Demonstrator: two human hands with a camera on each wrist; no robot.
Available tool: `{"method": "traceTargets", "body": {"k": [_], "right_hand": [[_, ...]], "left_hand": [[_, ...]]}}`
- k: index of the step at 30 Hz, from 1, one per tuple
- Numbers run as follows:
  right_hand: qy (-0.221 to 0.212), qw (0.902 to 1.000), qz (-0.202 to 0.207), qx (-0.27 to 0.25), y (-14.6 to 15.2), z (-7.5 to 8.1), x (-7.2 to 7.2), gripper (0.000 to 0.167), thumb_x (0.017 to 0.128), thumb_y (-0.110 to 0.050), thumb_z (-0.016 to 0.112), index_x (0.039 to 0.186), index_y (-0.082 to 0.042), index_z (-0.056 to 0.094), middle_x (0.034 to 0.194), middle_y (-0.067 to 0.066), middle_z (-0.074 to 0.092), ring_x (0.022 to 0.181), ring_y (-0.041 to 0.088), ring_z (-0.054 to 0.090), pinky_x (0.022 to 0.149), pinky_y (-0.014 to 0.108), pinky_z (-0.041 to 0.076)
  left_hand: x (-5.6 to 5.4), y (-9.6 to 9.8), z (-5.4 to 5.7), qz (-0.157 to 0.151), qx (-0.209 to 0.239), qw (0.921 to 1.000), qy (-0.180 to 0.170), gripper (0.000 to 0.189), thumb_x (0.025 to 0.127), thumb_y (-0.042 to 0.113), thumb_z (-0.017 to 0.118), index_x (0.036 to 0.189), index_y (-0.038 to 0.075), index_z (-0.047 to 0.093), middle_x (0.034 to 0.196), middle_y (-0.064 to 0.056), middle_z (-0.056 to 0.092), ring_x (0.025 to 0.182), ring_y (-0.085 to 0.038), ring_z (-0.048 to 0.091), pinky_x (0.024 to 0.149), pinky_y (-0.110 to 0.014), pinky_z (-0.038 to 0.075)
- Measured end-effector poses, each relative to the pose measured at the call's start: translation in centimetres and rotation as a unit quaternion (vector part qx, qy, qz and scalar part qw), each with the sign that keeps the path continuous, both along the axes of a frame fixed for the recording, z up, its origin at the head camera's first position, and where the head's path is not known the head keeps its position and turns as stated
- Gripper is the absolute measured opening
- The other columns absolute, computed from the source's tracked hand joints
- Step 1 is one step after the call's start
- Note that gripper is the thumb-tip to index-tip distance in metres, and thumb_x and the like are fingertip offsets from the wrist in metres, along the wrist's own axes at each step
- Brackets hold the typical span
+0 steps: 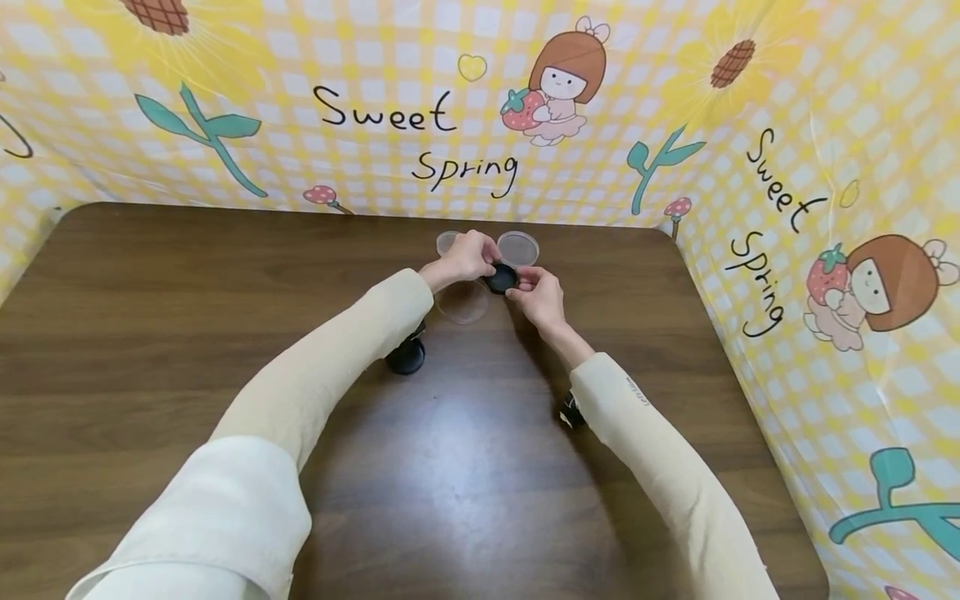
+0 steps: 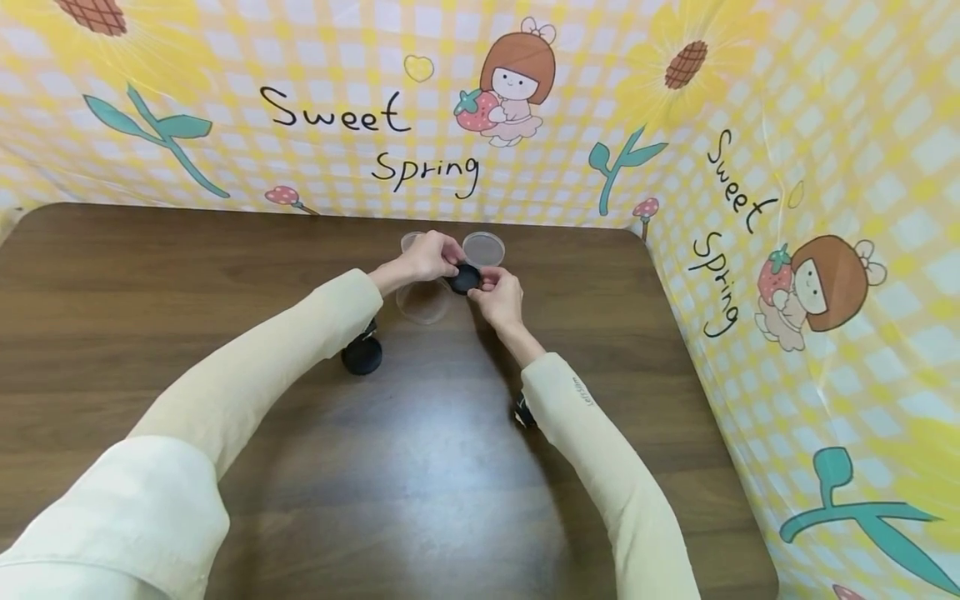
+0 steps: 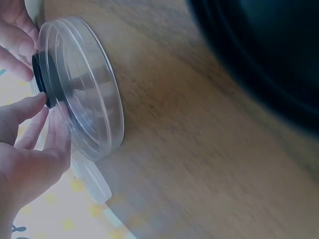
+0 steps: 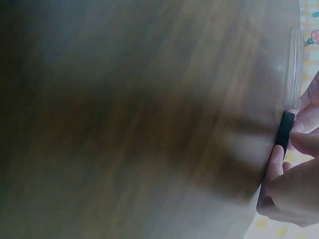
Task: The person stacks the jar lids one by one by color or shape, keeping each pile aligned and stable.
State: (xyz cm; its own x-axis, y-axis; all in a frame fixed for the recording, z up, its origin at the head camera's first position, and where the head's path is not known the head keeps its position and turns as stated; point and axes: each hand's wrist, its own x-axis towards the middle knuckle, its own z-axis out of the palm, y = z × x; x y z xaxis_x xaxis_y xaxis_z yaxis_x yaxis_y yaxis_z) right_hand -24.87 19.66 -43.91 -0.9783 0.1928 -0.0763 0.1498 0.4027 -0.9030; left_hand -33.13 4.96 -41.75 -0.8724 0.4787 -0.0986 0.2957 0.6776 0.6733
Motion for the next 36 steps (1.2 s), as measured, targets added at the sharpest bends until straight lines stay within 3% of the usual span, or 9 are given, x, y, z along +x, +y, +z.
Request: {"method": "traceTargets", "body": {"k": [7,16,20,28,36], "right_hand": [[0.03,0.9995,0.003,0.011,-0.7,-0.4,-0.5,0.042,0.08,0.008,0.072,0.12,0.006,0.061,0.112,0.022,0.066,0.103,0.029,0.063,0.09,0.031,0.051],[0.017,0.9994,0.0,0.029,0.0,-0.7,-0.6,0.041,0.08,0.004,0.074,0.119,0.004,0.063,0.109,0.02,0.067,0.101,0.027,0.064,0.089,0.031,0.05],[0.004,0.9995,0.001,0.032,0.4,-0.5,-0.7,0.039,0.081,0.002,0.075,0.119,0.002,0.064,0.108,0.018,0.068,0.099,0.025,0.065,0.089,0.031,0.05],[-0.018,0.9998,0.006,-0.001,0.6,0.0,-0.5,0.039,0.083,0.002,0.073,0.12,0.003,0.063,0.111,0.019,0.067,0.1,0.025,0.064,0.083,0.027,0.05],[-0.007,0.9997,-0.001,-0.023,0.5,0.3,-0.3,0.04,0.083,0.005,0.071,0.121,0.004,0.062,0.11,0.021,0.065,0.099,0.025,0.064,0.084,0.026,0.05]], "left_hand": [[-0.1,-0.2,0.0,-0.002,0.002,1.0,-0.008,0.023,0.086,0.002,0.07,0.109,0.001,0.071,0.103,-0.015,0.069,0.099,-0.025,0.061,0.092,-0.033,0.045],[0.1,-0.3,0.1,-0.017,0.015,0.9976,-0.066,0.029,0.084,0.002,0.072,0.113,0.0,0.069,0.109,-0.016,0.066,0.102,-0.026,0.058,0.092,-0.033,0.044],[0.1,-0.3,0.1,-0.023,0.019,0.997,-0.071,0.032,0.082,0.003,0.074,0.114,0.0,0.068,0.11,-0.017,0.066,0.104,-0.026,0.058,0.093,-0.033,0.043],[0.2,-0.3,0.2,-0.031,0.017,0.9966,-0.074,0.036,0.082,0.006,0.076,0.116,0.0,0.067,0.112,-0.016,0.067,0.106,-0.026,0.059,0.095,-0.033,0.043],[0.2,-0.3,0.3,-0.028,0.034,0.9954,-0.086,0.039,0.081,0.002,0.076,0.118,-0.001,0.065,0.116,-0.017,0.066,0.109,-0.026,0.058,0.097,-0.033,0.043]]}}
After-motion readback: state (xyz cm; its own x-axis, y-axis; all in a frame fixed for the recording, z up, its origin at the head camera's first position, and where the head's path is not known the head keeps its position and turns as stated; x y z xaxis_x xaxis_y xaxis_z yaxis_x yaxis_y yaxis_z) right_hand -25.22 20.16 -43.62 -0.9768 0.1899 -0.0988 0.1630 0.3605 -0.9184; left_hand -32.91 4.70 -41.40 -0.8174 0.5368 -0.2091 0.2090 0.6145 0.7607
